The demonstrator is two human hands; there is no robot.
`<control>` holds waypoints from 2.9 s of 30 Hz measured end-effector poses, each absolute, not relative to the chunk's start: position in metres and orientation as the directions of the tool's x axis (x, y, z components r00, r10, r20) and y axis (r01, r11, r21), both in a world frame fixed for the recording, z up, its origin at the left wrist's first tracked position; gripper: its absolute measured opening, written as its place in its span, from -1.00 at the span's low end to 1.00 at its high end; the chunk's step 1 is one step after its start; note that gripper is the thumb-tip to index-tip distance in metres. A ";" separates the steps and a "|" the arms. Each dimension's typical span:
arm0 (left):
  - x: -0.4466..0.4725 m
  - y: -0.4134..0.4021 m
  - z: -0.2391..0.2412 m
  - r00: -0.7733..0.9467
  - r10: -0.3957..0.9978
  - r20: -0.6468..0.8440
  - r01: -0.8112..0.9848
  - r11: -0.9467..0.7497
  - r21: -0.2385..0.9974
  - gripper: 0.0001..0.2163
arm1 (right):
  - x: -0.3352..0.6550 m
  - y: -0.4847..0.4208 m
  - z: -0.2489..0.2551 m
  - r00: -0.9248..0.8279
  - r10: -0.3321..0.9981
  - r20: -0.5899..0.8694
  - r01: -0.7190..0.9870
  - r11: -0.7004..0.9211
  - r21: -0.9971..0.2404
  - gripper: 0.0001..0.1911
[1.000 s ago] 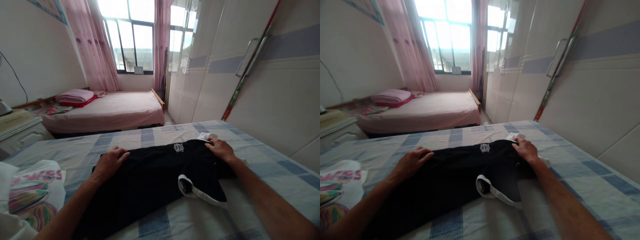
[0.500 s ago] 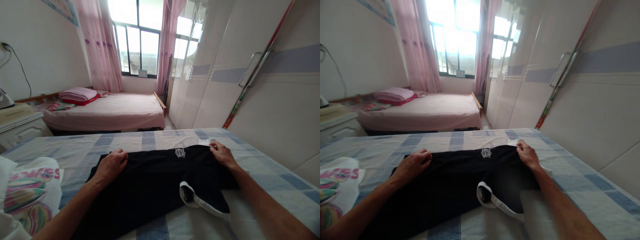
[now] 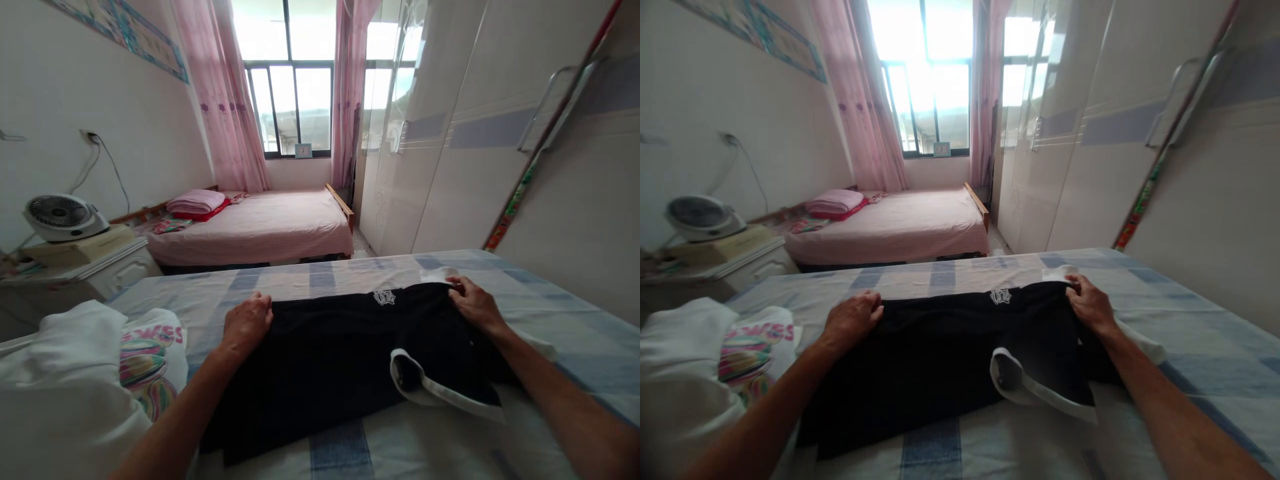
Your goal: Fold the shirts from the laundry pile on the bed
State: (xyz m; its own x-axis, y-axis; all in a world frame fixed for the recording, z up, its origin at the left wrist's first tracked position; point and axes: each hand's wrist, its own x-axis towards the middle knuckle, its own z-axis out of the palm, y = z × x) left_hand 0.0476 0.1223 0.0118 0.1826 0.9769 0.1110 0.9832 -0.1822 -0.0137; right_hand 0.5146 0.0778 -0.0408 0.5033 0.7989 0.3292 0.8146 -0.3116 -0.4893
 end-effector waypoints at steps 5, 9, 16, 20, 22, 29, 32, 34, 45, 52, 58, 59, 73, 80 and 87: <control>0.026 0.128 0.032 0.039 0.999 -0.004 0.998 -0.040 -0.047 -0.66 | 0.505 0.072 -0.031 0.436 0.794 0.425 0.891 -0.312 -0.331 -0.49; 0.021 0.132 0.027 0.060 0.996 -0.065 0.998 -0.058 0.032 -0.55 | 0.494 0.069 -0.027 0.357 0.759 0.544 0.932 -0.252 -0.260 -0.52; 0.034 0.126 0.013 0.111 0.994 -0.020 0.993 -0.110 0.028 -0.83 | 0.490 0.076 -0.038 0.118 0.887 0.446 0.975 -0.019 -0.221 -0.62; 0.025 0.127 0.019 0.099 0.994 0.047 0.974 -0.106 0.201 -0.86 | 0.484 0.078 -0.023 0.207 0.866 0.455 0.964 -0.101 -0.246 -0.68; 0.021 0.128 0.020 0.006 0.998 0.063 0.841 -0.040 0.539 -0.89 | 0.481 0.080 -0.014 0.234 0.808 0.541 0.957 -0.093 -0.276 -0.67; 0.039 0.109 0.000 -0.150 0.953 -0.265 0.150 0.287 0.946 -0.46 | 0.473 0.094 -0.014 0.241 0.921 0.305 0.964 -0.190 -0.186 -0.68; 0.045 0.103 0.001 -0.150 0.986 -0.075 0.099 0.090 0.991 -0.25 | 0.472 0.102 -0.009 0.257 0.896 0.363 0.962 -0.199 -0.189 -0.68; 0.045 0.102 0.006 -0.186 0.977 0.102 0.018 -0.100 0.995 -0.27 | 0.472 0.107 -0.006 0.254 0.852 0.458 0.960 -0.165 -0.225 -0.67; 0.036 0.091 -0.002 -0.021 0.992 -0.124 0.158 0.125 0.979 -0.50 | 0.489 0.095 -0.013 0.432 0.832 0.348 0.900 -0.375 -0.222 -0.58; 0.036 0.091 -0.003 0.082 0.989 -0.126 0.244 0.102 0.964 -0.41 | 0.492 0.108 -0.003 0.585 0.788 0.192 0.743 -0.426 -0.517 -0.53; 0.036 0.090 -0.010 0.063 0.992 -0.108 0.363 0.078 0.929 -0.45 | 0.493 0.122 -0.007 0.586 0.751 0.304 0.696 -0.275 -0.663 -0.58; 0.036 0.091 -0.010 0.072 0.992 -0.107 0.387 0.071 0.919 -0.46 | 0.493 0.121 -0.010 0.591 0.753 0.291 0.680 -0.271 -0.681 -0.58; 0.022 0.078 0.002 0.444 0.862 0.244 0.858 -0.487 0.161 -0.53 | 0.483 0.018 0.024 0.078 0.962 0.261 0.846 0.074 -0.528 -0.61; 0.041 0.072 0.013 0.478 0.836 0.268 0.866 -0.500 0.016 -0.67 | 0.435 -0.062 0.001 -0.275 0.924 0.267 0.916 0.336 -0.219 -0.50; 0.113 0.061 0.017 0.701 0.669 0.247 0.481 -0.699 0.529 -0.32 | 0.429 -0.042 0.026 -0.043 0.931 0.362 0.883 0.205 -0.423 -0.78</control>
State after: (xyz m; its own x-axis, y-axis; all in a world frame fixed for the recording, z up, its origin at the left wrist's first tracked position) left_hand 0.1132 0.0613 0.0169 0.7007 0.6694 0.2468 0.4813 -0.6988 0.5292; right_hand 0.4289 -0.0417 0.0264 -0.0431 0.9310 0.3624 0.8827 0.2055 -0.4227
